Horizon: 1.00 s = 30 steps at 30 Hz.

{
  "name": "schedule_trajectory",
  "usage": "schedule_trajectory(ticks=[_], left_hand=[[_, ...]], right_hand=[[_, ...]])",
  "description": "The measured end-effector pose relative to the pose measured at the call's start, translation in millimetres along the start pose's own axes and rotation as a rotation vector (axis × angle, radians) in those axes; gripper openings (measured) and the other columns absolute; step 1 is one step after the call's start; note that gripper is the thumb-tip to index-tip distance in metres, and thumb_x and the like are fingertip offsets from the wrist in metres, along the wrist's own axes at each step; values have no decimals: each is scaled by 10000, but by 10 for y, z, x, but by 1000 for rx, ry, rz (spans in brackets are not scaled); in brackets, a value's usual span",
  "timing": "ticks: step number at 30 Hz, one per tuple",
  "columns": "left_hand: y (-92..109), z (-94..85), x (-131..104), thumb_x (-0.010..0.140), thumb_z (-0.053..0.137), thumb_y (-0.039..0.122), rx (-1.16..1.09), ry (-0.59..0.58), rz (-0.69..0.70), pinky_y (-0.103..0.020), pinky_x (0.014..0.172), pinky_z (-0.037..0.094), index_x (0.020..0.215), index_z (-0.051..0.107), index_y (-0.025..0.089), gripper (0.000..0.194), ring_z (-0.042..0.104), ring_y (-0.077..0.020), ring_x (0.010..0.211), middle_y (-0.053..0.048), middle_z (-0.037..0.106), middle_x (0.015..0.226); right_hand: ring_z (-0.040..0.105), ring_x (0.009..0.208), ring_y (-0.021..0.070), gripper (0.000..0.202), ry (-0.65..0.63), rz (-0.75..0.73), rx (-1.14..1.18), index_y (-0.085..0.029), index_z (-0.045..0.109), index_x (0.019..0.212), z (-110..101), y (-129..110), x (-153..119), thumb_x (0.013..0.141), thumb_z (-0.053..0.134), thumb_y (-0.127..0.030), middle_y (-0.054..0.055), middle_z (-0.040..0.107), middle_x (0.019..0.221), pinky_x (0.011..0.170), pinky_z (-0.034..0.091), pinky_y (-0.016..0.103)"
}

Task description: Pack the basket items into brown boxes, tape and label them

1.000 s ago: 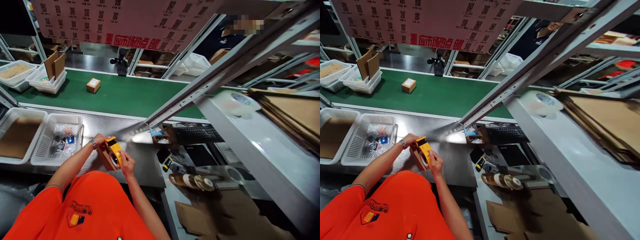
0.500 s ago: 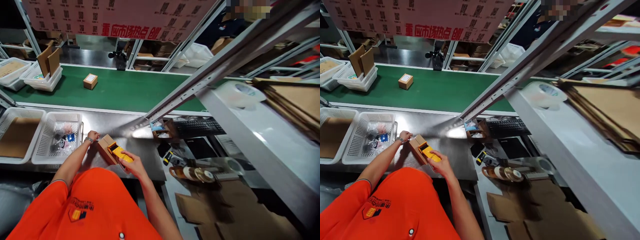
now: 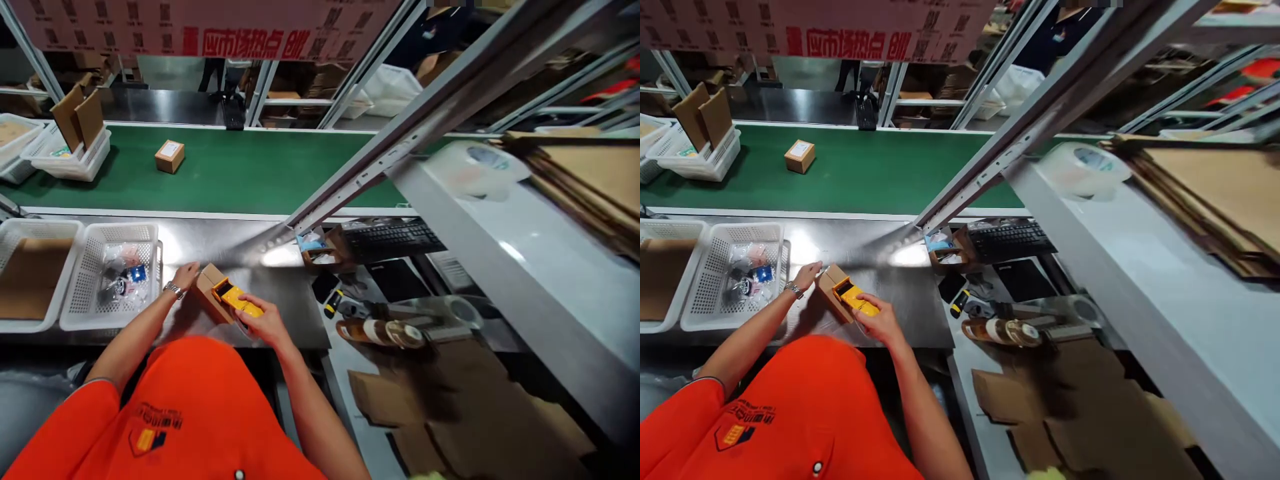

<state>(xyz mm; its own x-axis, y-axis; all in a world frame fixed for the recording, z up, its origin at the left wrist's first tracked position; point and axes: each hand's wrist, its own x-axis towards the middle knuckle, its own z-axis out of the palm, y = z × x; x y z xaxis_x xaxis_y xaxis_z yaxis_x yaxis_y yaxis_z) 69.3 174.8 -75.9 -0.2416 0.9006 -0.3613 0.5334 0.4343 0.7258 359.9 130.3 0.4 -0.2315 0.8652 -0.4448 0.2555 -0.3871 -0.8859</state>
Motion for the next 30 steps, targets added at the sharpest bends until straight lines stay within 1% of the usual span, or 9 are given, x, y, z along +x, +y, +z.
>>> schedule_trajectory(ticks=[3, 6, 12, 14, 18, 22, 25, 27, 30], left_hand=[[145, 77, -8, 1249, 402, 492, 284, -172, 87, -337, 1033, 588, 1219, 900, 138, 611, 829, -292, 1155, -175, 903, 1226], [209, 84, -23, 1263, 342, 510, 432, -214, 99, -357, 1053, 564, 1241, 878, 116, 665, 827, -321, 1197, -227, 885, 1250], [195, 69, -15, 1251, 252, 570, 528, -208, 67, -387, 1056, 576, 1253, 897, 143, 774, 822, -363, 1272, -236, 875, 1338], [190, 90, -7, 1249, 268, 570, 507, -205, 60, -392, 1070, 568, 1241, 898, 133, 767, 816, -375, 1282, -252, 869, 1344], [205, 110, 6, 1242, 355, 539, 403, -187, 41, -391, 1115, 546, 1173, 890, 128, 678, 796, -387, 1317, -268, 867, 1281], [274, 100, -49, 1232, 423, 450, 309, -164, 62, -410, 1136, 547, 1057, 868, 120, 581, 805, -390, 1281, -266, 867, 1192], [300, 134, -91, 1226, 440, 433, 269, -105, 62, -416, 1093, 570, 968, 854, 137, 570, 820, -390, 1231, -264, 870, 1160], [281, 170, -111, 1223, 422, 447, 225, -68, 57, -437, 1071, 586, 963, 857, 155, 585, 823, -398, 1219, -262, 874, 1151], [199, 209, -185, 1197, 435, 469, 158, -41, 42, -467, 1080, 610, 991, 870, 180, 562, 830, -407, 1216, -259, 881, 1177]], right_hand=[[614, 590, 169, 661, -1, 16, -21, -188, 862, 1138, 50, -42, 16, 600, 929, -567, 26, 788, 778, 521, 511, 301], [617, 592, 163, 685, -8, 26, -37, -184, 864, 1163, -59, -53, -109, 611, 930, -584, 30, 801, 825, 539, 512, 303], [565, 478, 155, 738, -42, 253, -208, -146, 848, 1321, -986, 250, -879, 688, 922, -517, -37, 686, 610, 459, 404, 260], [527, 424, 146, 720, -51, 344, -266, -138, 843, 1359, -1138, 331, -995, 722, 901, -469, -66, 631, 533, 431, 361, 246], [566, 445, 145, 536, -73, 290, -279, -93, 895, 1192, -835, 329, -611, 695, 905, -294, -41, 669, 543, 466, 394, 242], [632, 480, 177, 509, -94, 166, -439, -110, 897, 1287, -423, 266, 35, 799, 850, -248, -28, 708, 585, 539, 460, 271], [820, 711, 308, 683, 57, 43, -805, -160, 809, 1525, -378, 344, 347, 864, 847, -331, 93, 855, 802, 712, 601, 365], [882, 909, 431, 849, 166, 17, -944, -96, 641, 1704, -433, 464, 490, 929, 781, -415, 223, 894, 979, 852, 657, 497], [866, 1107, 570, 954, 255, 7, -921, 64, 554, 1700, -524, 647, 597, 923, 682, -475, 392, 853, 1143, 1010, 651, 677]])
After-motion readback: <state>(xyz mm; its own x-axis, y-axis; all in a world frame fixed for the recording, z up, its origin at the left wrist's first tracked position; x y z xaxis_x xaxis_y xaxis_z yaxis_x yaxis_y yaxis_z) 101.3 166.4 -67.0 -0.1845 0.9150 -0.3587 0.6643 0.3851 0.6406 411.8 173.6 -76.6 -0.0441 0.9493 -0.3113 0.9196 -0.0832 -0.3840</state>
